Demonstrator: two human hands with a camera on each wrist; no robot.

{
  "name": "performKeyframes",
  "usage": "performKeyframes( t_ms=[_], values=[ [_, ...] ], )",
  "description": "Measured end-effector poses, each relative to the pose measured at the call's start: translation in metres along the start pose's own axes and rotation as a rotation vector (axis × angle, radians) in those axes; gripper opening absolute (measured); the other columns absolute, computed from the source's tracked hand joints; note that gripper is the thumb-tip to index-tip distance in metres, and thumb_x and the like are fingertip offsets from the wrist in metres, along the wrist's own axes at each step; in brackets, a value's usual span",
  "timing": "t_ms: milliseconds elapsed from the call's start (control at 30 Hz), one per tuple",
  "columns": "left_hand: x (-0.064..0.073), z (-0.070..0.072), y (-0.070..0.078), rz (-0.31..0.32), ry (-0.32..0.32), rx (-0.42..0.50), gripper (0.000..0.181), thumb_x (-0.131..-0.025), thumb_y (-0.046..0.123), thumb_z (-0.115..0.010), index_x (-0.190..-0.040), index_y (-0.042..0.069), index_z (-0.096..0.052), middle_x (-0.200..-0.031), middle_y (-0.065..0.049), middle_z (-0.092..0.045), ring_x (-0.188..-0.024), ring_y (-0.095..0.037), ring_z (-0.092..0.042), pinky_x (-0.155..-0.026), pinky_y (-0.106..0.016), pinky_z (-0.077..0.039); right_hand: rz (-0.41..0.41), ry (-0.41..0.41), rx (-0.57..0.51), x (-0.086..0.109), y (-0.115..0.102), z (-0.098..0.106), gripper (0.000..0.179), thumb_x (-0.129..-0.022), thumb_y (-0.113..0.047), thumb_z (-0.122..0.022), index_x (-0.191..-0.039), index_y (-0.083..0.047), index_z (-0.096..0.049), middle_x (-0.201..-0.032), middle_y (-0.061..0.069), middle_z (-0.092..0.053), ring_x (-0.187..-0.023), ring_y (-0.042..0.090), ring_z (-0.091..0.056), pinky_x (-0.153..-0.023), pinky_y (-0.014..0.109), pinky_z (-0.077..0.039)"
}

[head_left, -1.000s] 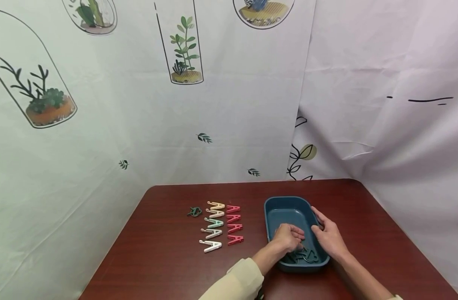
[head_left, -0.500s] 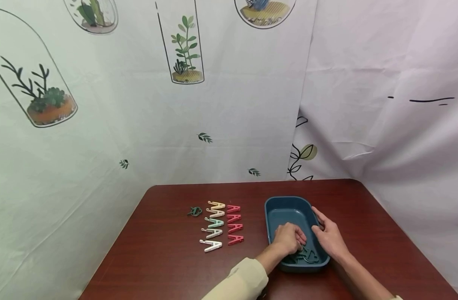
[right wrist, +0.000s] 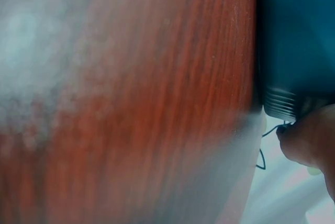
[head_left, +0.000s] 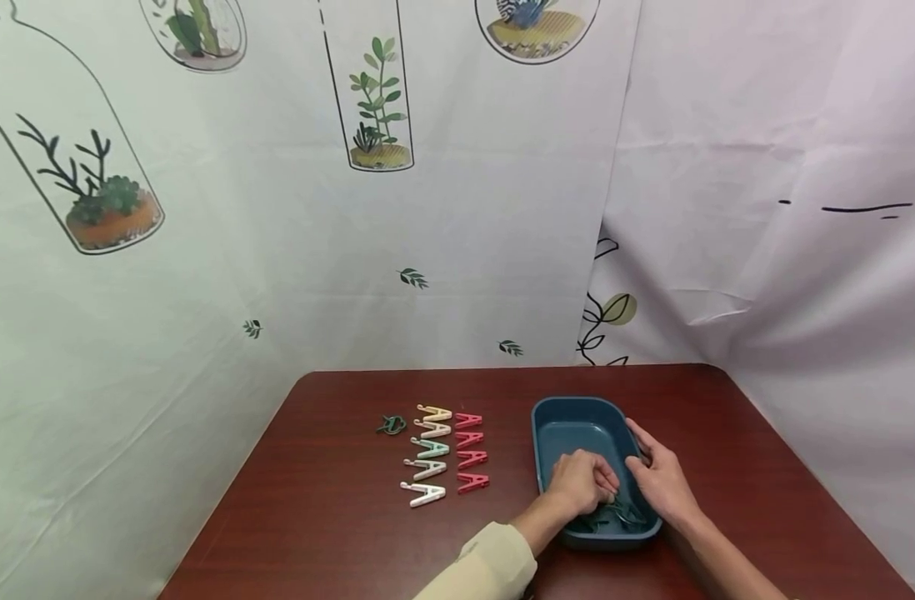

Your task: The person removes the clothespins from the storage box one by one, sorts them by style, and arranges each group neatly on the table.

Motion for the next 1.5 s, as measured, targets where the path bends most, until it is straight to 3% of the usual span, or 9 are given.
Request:
performKeyframes(
  t_ms=[300,433,533,633,767,900,1033,1333,1500],
  values=[
    [-0.002,0.006,-0.001,-0.068,-0.034,-0.086,0.018,-0.087,0.015,-0.090,-0.078,0.030,-0.083,-0.070,0.026,-0.068,-0.071,0.009,-0.057,-0.081,-0.016,-0.048,-0.017,-0.012,-0.008,-0.001,-0.001,-0.002,0.064,-0.104,0.007,-0.051,-0.165,0.001,-0.030,-0.161,0.035,-0.037,-0.062,0.020,-0.048,-0.052,0.028,-0.041],
    [-0.002,0.011,-0.001,-0.122,-0.032,-0.144,0.016,-0.087,0.020,-0.090,-0.080,0.034,-0.085,-0.076,0.028,-0.071,-0.079,0.010,-0.059,-0.085,-0.015,-0.047,-0.015,-0.007,0.018,0.001,-0.002,-0.002,0.064,-0.104,0.006,-0.052,-0.164,0.002,-0.031,-0.159,0.035,-0.039,-0.097,0.031,-0.065,-0.062,0.027,-0.046],
    [-0.001,0.015,-0.001,-0.148,-0.046,-0.152,0.013,-0.088,0.022,-0.090,-0.084,0.034,-0.085,-0.079,0.029,-0.071,-0.082,0.011,-0.060,-0.084,-0.015,-0.046,-0.011,-0.010,0.027,0.002,-0.002,-0.001,0.063,-0.104,0.006,-0.052,-0.164,0.004,-0.031,-0.159,0.036,-0.040,-0.123,0.040,-0.060,-0.071,0.026,-0.047],
    [0.000,0.019,-0.002,-0.175,-0.073,-0.122,0.010,-0.090,0.022,-0.088,-0.087,0.032,-0.086,-0.080,0.028,-0.072,-0.081,0.013,-0.059,-0.078,-0.013,-0.046,-0.010,-0.010,0.024,0.002,-0.002,-0.001,0.063,-0.104,0.006,-0.052,-0.164,0.004,-0.031,-0.158,0.036,-0.040,-0.121,0.041,-0.062,-0.070,0.025,-0.048],
    [0.000,0.026,-0.003,-0.226,-0.088,-0.083,0.009,-0.093,0.021,-0.085,-0.091,0.030,-0.086,-0.083,0.027,-0.074,-0.079,0.016,-0.059,-0.075,-0.011,-0.045,-0.011,-0.006,0.007,0.002,-0.002,-0.001,0.063,-0.104,0.007,-0.051,-0.164,0.004,-0.031,-0.159,0.037,-0.039,-0.091,0.033,-0.062,-0.058,0.028,-0.045],
    [0.000,0.037,-0.005,-0.264,-0.085,-0.067,0.009,-0.095,0.021,-0.082,-0.094,0.029,-0.086,-0.086,0.025,-0.075,-0.081,0.017,-0.060,-0.075,-0.010,-0.046,0.003,-0.003,0.013,0.001,-0.002,0.000,0.063,-0.103,0.007,-0.052,-0.163,0.005,-0.031,-0.158,0.037,-0.039,-0.110,0.040,-0.065,-0.065,0.025,-0.048],
    [0.001,0.048,-0.008,-0.280,-0.085,-0.037,0.008,-0.096,0.022,-0.080,-0.096,0.027,-0.086,-0.089,0.024,-0.076,-0.082,0.016,-0.062,-0.075,-0.009,-0.049,0.008,-0.009,0.027,0.002,-0.003,0.000,0.063,-0.104,0.007,-0.052,-0.163,0.006,-0.030,-0.159,0.037,-0.038,-0.134,0.046,-0.054,-0.075,0.023,-0.048],
    [-0.001,0.072,-0.024,-0.282,-0.091,0.079,0.010,-0.098,0.018,-0.077,-0.102,0.023,-0.085,-0.097,0.019,-0.076,-0.088,0.010,-0.065,-0.080,-0.011,-0.053,-0.019,-0.008,0.072,0.002,-0.002,0.000,0.062,-0.105,0.004,-0.052,-0.164,0.004,-0.031,-0.159,0.036,-0.039,-0.138,0.045,-0.052,-0.080,0.016,-0.047],
    [0.000,0.086,-0.041,-0.296,-0.079,0.134,0.012,-0.099,0.013,-0.076,-0.103,0.021,-0.085,-0.101,0.017,-0.076,-0.088,0.008,-0.065,-0.080,-0.013,-0.054,-0.017,-0.010,0.073,0.002,-0.001,0.001,0.062,-0.105,0.005,-0.052,-0.164,0.003,-0.031,-0.161,0.035,-0.037,-0.139,0.045,-0.050,-0.078,0.021,-0.046]
  ],
)
Point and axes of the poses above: each hand's wrist, its own x-axis away from the middle knuckle, its own z-axis out of the back of the hand, y = z × x, the point moved 1 cm from there along -x, towards the middle knuckle
